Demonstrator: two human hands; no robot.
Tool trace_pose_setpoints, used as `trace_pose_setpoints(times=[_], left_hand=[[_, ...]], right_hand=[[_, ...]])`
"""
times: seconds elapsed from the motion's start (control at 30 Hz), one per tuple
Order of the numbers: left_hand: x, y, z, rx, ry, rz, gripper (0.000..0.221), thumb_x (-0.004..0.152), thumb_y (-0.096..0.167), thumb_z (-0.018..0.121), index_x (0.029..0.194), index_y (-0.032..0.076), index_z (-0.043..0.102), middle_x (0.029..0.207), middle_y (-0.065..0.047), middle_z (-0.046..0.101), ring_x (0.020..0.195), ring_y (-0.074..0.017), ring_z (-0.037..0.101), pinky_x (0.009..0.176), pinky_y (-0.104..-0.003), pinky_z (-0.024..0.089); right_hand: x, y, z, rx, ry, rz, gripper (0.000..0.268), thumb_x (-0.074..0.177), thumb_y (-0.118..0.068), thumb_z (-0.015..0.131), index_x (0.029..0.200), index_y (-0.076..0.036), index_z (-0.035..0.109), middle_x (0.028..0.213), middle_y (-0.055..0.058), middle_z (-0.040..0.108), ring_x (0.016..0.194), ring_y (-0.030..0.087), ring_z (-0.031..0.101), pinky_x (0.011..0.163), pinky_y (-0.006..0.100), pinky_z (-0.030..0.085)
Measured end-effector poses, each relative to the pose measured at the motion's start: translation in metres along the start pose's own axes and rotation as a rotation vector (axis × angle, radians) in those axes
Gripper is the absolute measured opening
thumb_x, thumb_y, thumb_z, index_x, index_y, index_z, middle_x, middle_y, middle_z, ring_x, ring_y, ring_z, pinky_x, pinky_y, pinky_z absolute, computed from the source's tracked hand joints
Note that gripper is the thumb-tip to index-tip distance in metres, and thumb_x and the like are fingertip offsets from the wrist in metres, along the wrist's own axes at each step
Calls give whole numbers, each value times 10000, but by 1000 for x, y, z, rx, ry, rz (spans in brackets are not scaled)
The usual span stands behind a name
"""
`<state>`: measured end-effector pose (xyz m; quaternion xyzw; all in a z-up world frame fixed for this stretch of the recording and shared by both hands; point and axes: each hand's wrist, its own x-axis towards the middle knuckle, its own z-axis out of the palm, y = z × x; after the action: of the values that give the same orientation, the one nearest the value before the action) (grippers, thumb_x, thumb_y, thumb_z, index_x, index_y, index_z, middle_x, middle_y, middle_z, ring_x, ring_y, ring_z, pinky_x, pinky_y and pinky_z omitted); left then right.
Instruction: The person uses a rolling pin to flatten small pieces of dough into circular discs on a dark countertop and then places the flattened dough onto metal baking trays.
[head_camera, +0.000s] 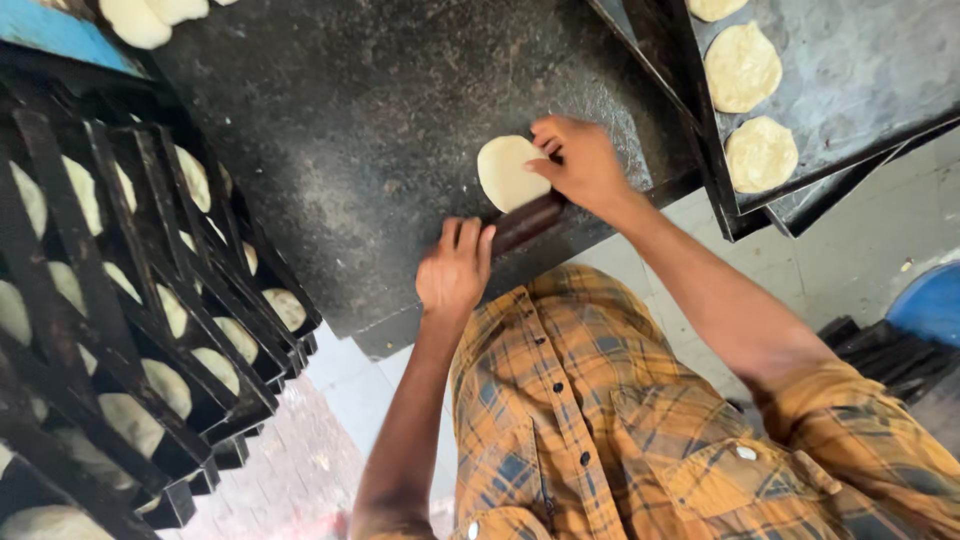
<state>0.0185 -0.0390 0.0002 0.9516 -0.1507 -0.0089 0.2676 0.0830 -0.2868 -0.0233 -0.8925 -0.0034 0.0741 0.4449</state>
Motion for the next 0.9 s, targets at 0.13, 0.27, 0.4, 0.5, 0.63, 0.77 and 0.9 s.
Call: trace_pose_setpoints(times=[0.13,0.27,0.4,0.5,0.63,0.77,0.9], left_hand=[[-31,-24,-17,44,16,-30,190,1016,334,663,1033,145,673,1000,-69,691,698,-311,703,607,-421,566],[-57,-52,-30,12,66,-14,155,1032,289,643,1046,137,669,1030,-73,700,763,-333,714,641,-429,572],[-66,-69,-36,-40,67,-94,152,1046,247,610,1055,110,673,1046,-103,700,836,-367,710,691,-455,570],[-56,-67,-35,-42,52,-150,180,1054,231,589,1058,83,691,1056,-138,702,877,-390,700,721,-468,560],[-35,-55,-34,-35,59,-135,228,1082,219,564,1052,34,693,1042,-179,696,928,-417,685,782,-485,549],[-1,-43,-28,0,26,-112,272,1104,192,537,1027,-7,706,989,-226,678,896,-449,650,776,-519,514],[13,-28,-22,-31,4,-111,268,1109,175,524,1033,-14,698,1004,-233,678,904,-451,648,787,-525,500]], right_hand=[[15,3,18,-204,-263,227,200,832,-179,821,986,-80,739,947,133,747,876,282,725,808,382,540],[-4,19,23,314,-234,-294,273,836,-26,861,1053,-23,696,1133,134,702,1030,259,674,880,364,541],[-23,8,38,809,-126,-49,246,1006,56,763,1177,-15,600,1086,102,683,987,174,665,873,338,549],[-43,-9,13,1092,-20,152,401,971,71,709,1308,-68,542,1062,112,720,975,171,716,874,330,590],[-89,-10,-76,1349,151,310,621,895,100,703,1444,-108,497,1115,110,720,1030,179,722,929,353,612],[-132,18,-164,1085,569,321,575,978,111,676,1488,-87,498,1192,97,705,1112,196,722,979,378,610],[-153,69,-215,-203,802,160,275,1059,191,702,1247,-7,664,1182,213,675,1054,319,650,901,471,552]])
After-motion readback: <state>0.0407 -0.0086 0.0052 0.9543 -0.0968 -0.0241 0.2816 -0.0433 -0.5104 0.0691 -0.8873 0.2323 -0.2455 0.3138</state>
